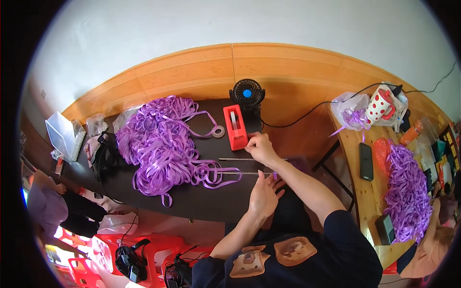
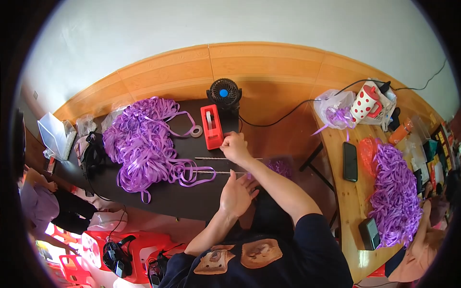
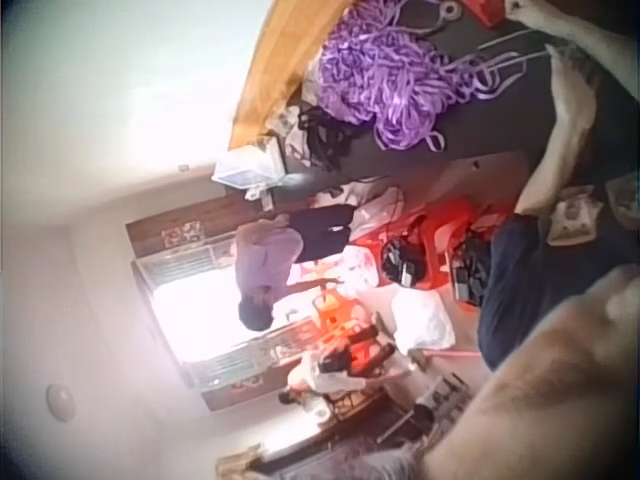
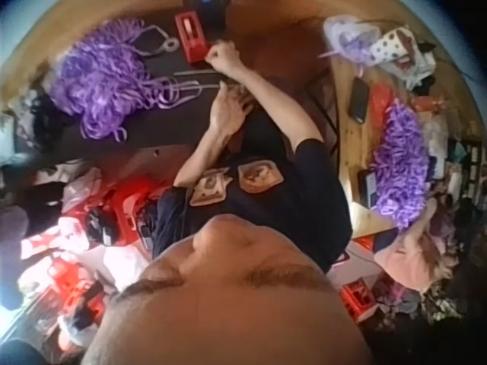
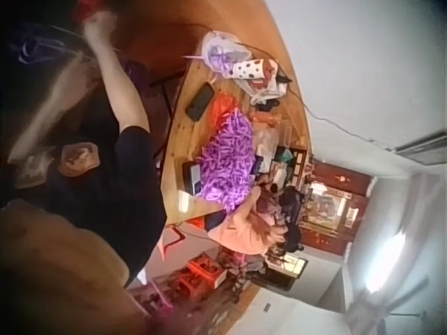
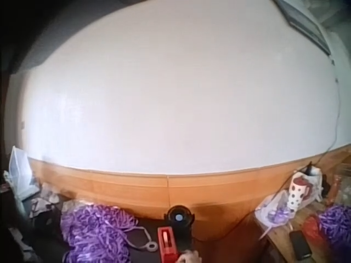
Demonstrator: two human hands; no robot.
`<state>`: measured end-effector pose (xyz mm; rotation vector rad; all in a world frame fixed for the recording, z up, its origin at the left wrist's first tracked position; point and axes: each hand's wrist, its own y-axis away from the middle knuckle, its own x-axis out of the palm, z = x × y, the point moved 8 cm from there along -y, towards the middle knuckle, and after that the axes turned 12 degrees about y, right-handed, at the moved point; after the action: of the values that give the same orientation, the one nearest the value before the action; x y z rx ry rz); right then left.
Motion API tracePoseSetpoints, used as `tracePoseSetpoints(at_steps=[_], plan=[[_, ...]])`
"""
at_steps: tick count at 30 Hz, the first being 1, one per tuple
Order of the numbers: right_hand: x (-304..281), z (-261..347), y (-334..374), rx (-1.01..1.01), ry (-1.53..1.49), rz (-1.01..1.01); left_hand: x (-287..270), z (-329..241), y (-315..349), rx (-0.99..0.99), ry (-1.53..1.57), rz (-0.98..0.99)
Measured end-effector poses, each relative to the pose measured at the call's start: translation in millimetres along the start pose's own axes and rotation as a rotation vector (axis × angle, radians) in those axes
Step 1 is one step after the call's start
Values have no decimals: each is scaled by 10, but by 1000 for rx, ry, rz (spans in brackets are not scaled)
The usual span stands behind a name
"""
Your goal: The person is wrapping purple ribbon around two parallel metal rods and then tying it in the middle to create decorative craft items.
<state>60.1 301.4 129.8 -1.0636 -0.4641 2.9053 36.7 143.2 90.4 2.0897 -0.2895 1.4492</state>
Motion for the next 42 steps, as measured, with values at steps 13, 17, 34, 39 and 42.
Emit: tracePoseSetpoints(at_steps=[13,17,34,39,42], plan=[[-603,-199,592,-121,-192,770,24,-48,20,25,-82,-8],[-569,-195,597,-156,-200,785,32,-37,34,23,-90,7],[-416,-378,583,-149,-293,776,15,-25,23,15,-83,12],[-403,-358,566,-201,-251,720,6,-26,25,18,-86,9],[-425,-293,563,-218,-157,643,30,-26,34,20,-85,8]])
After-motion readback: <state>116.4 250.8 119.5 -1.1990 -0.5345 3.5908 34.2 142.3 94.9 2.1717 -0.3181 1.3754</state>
